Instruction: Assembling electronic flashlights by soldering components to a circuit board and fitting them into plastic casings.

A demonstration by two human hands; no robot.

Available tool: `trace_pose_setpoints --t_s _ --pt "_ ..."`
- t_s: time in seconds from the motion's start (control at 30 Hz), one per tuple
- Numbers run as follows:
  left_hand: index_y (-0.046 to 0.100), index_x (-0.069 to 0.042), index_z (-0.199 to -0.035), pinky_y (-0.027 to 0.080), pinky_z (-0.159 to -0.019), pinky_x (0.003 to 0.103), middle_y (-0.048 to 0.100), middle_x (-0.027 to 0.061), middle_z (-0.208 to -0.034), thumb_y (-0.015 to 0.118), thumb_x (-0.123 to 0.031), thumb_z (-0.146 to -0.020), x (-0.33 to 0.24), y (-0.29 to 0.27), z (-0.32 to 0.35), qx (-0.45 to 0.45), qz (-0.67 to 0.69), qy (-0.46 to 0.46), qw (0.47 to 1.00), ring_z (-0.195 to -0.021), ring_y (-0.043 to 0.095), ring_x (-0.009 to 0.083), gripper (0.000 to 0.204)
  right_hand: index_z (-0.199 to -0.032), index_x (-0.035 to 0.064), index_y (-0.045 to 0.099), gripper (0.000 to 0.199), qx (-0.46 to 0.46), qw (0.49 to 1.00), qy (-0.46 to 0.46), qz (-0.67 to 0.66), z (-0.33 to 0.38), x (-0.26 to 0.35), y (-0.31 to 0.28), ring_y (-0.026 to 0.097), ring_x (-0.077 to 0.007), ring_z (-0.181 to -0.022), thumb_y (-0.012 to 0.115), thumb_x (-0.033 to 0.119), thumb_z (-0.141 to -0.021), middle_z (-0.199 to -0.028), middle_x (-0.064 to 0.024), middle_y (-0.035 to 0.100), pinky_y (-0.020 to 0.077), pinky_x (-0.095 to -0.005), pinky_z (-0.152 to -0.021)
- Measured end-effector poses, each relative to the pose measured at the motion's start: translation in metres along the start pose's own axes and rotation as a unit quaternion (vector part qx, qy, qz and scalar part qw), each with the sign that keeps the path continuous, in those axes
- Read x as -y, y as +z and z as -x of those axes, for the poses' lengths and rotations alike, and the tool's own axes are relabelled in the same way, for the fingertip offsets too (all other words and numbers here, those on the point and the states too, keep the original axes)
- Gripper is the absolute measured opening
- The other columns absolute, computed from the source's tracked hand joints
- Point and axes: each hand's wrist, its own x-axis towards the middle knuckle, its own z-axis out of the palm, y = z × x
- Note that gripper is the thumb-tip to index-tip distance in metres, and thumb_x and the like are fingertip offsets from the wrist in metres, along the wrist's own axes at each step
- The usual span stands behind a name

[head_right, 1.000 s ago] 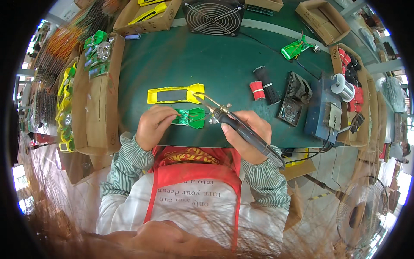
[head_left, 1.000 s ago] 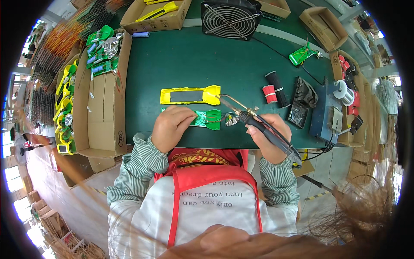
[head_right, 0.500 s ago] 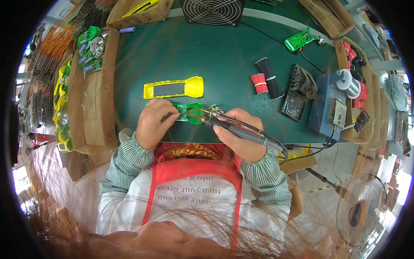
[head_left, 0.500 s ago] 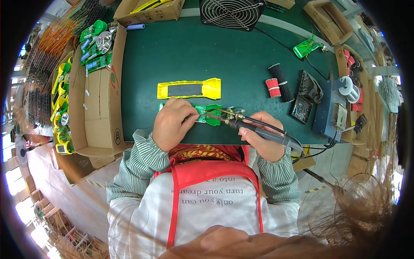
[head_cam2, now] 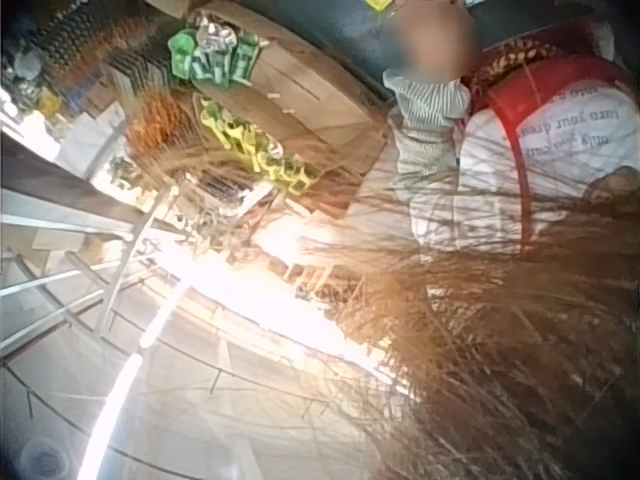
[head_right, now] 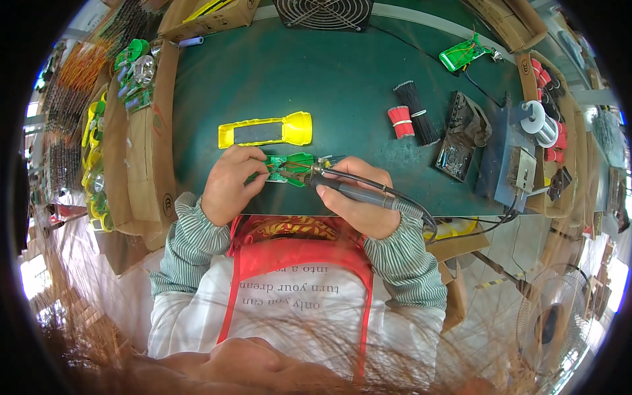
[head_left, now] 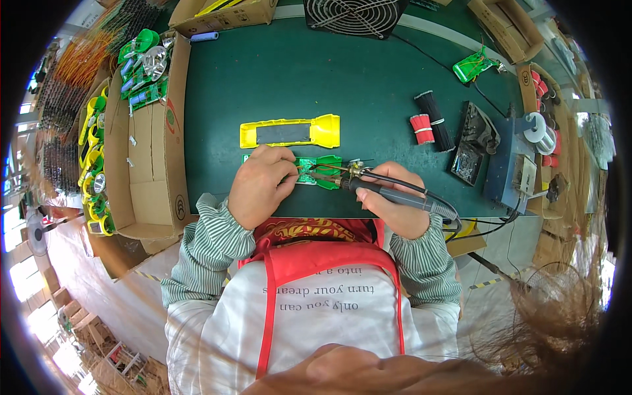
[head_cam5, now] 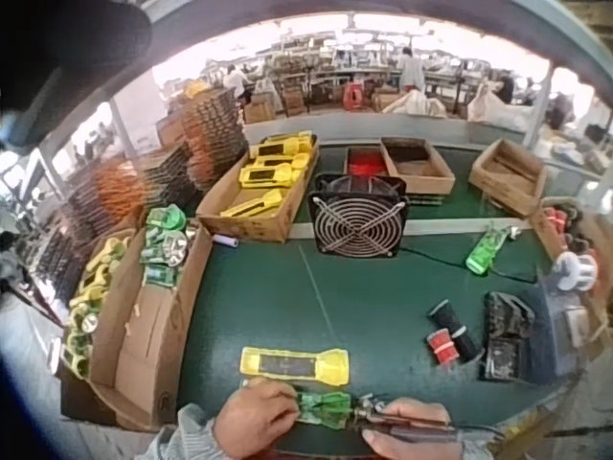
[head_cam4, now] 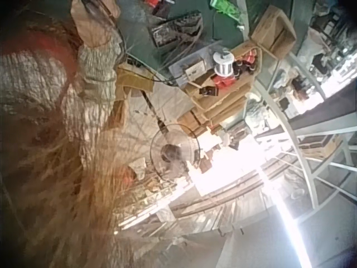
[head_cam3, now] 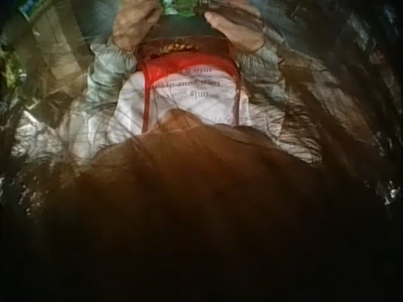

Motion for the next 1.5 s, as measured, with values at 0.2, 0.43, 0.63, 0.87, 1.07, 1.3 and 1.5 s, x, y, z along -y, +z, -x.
trace_pose_setpoints --t_s 0.2,0.43,0.63,0.87,1.07,1.3,1.5 --pt "0.064 -0.002 -0.083 0.049 -0.080 0.039 0.064 0.0093 -0.096 0.070 -0.002 -0.073 0.003 -0.001 -0.001 0.004 0.006 0.008 1.000 -0.091 0.059 0.0296 0.012 -0.090 -0.0003 0.062 0.016 -0.007 1.000 -0.014 0.022 -0.002 -0.002 0.002 0.055 -0.0048 -0.065 0.073 0.007 -0.081 -0.073 -0.0011 0.063 0.0462 -0.0234 -0.056" --pt "0.064 -0.001 -0.084 0.048 -0.080 0.039 0.063 0.0096 -0.096 0.070 -0.001 -0.072 0.001 0.000 0.000 0.002 -0.002 0.017 1.000 -0.091 0.059 0.0297 0.014 -0.087 0.0000 0.062 0.016 -0.006 0.994 -0.060 0.095 -0.003 0.004 0.002 0.059 -0.0067 -0.062 0.073 0.008 -0.079 -0.069 -0.0033 0.064 0.0482 -0.0253 -0.055" --pt "0.063 -0.002 -0.084 0.048 -0.080 0.039 0.063 0.0100 -0.096 0.070 -0.001 -0.072 0.000 0.001 0.000 -0.001 -0.010 0.017 1.000 -0.090 0.058 0.0306 0.014 -0.084 0.0000 0.062 0.016 -0.002 0.982 -0.094 0.166 -0.004 0.019 0.007 0.062 -0.0104 -0.057 0.072 0.009 -0.077 -0.066 -0.0064 0.065 0.0489 -0.0272 -0.052" --pt "0.063 -0.002 -0.084 0.048 -0.079 0.038 0.063 0.0099 -0.096 0.070 0.000 -0.072 0.001 -0.001 -0.001 0.006 -0.004 0.022 1.000 -0.090 0.058 0.0299 0.014 -0.086 0.0005 0.063 0.016 -0.035 0.986 -0.113 0.114 0.002 0.014 -0.002 0.060 -0.0074 -0.059 0.074 0.009 -0.078 -0.067 -0.0037 0.065 0.0475 -0.0253 -0.052" --pt "0.063 -0.002 -0.084 0.049 -0.079 0.038 0.063 0.0097 -0.096 0.070 -0.001 -0.072 0.001 -0.001 -0.001 0.008 -0.004 0.018 1.000 -0.089 0.058 0.0299 0.014 -0.087 -0.0001 0.063 0.016 -0.025 0.995 -0.066 0.073 0.003 0.010 -0.010 0.056 -0.0050 -0.062 0.074 0.009 -0.079 -0.070 -0.0019 0.064 0.0454 -0.0236 -0.054" --pt "0.063 -0.002 -0.084 0.049 -0.079 0.038 0.063 0.0094 -0.097 0.070 -0.002 -0.073 -0.002 -0.001 -0.001 0.017 -0.008 0.003 1.000 -0.090 0.058 0.0299 0.013 -0.088 0.0003 0.063 0.016 -0.019 0.997 -0.056 0.039 0.004 0.008 -0.011 0.056 -0.0052 -0.063 0.074 0.008 -0.080 -0.072 -0.0008 0.065 0.0456 -0.0239 -0.054" --pt "0.063 -0.003 -0.089 0.049 -0.077 0.038 0.061 0.0091 -0.096 0.071 -0.002 -0.072 -0.006 -0.001 0.000 -0.018 -0.021 -0.001 1.000 -0.089 0.057 0.0298 0.019 -0.090 -0.0003 0.063 0.017 -0.012 0.998 -0.033 0.049 0.006 0.011 -0.011 0.058 -0.0046 -0.068 0.074 0.007 -0.080 -0.076 -0.0017 0.066 0.0470 -0.0228 -0.058"
